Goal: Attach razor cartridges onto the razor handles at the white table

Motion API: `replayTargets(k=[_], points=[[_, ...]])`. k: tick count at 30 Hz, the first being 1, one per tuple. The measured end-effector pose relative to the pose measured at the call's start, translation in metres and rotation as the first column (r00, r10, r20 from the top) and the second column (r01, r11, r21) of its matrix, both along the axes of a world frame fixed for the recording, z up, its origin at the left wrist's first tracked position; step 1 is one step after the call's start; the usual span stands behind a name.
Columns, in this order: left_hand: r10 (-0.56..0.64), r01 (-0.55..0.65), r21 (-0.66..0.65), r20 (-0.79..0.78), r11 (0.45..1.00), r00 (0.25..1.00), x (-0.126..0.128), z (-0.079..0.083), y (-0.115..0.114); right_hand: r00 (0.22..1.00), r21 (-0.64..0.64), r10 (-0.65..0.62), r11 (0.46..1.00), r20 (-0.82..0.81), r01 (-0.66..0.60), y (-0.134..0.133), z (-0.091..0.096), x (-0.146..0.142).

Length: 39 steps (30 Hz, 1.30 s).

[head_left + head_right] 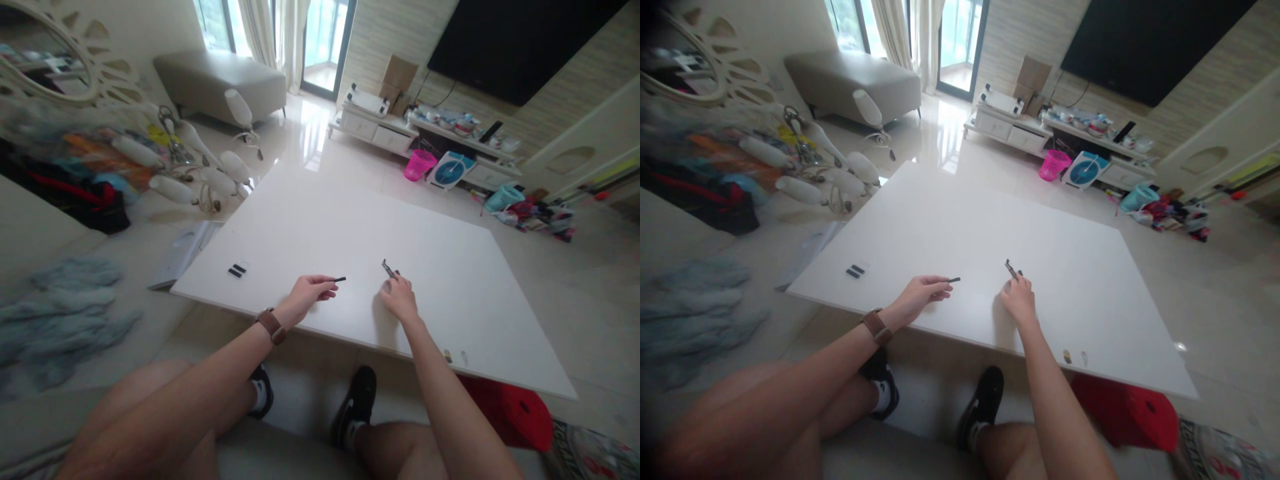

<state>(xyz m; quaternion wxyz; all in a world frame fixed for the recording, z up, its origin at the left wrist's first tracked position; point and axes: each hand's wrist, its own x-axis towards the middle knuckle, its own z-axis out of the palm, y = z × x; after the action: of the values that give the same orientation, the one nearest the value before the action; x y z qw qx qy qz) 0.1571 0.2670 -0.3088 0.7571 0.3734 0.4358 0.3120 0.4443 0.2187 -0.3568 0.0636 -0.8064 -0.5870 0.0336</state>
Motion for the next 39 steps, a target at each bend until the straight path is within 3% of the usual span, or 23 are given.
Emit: replayTargets(k=[6, 16, 20, 25, 29, 34, 37, 39], points=[[0.019, -0.018, -0.016, 0.025, 1.000, 0.999, -0.002, 0.006, 0.003, 0.999, -0.034, -0.038, 0.999, 0.027, 0.039, -0.002, -0.004, 0.013], [0.089, -0.086, -0.052, 0.062, 0.995, 0.994, -0.003, 0.010, 0.005, 0.996, -0.058, -0.088, 0.994, 0.015, 0.089, -0.001, 0.000, 0.009], [0.091, -0.086, -0.063, 0.072, 0.994, 0.993, -0.003, 0.010, 0.006, 0.999, -0.008, -0.050, 0.999, -0.023, 0.049, -0.002, 0.002, 0.011], [0.092, -0.092, -0.006, 0.026, 0.996, 0.995, -0.001, 0.005, 0.005, 0.977, 0.128, 0.026, 0.992, -0.213, 0.002, 0.006, 0.008, 0.003], [0.079, -0.080, 0.055, 0.018, 0.995, 0.997, 0.001, 0.003, 0.004, 0.842, 0.257, 0.088, 0.964, -0.532, 0.062, 0.015, 0.026, -0.032], [0.013, -0.036, 0.227, 0.101, 0.973, 0.995, 0.004, 0.013, 0.007, 0.456, 0.330, 0.275, 0.943, -0.846, 0.043, 0.007, 0.053, -0.101], [-0.032, -0.018, 0.304, 0.158, 0.952, 0.987, 0.005, 0.020, 0.009, 0.375, 0.367, 0.334, 0.930, -0.865, 0.016, -0.006, 0.066, -0.132], [-0.041, -0.021, 0.333, 0.178, 0.943, 0.983, 0.006, 0.024, 0.008, 0.373, 0.373, 0.342, 0.928, -0.863, 0.011, -0.014, 0.074, -0.141]])
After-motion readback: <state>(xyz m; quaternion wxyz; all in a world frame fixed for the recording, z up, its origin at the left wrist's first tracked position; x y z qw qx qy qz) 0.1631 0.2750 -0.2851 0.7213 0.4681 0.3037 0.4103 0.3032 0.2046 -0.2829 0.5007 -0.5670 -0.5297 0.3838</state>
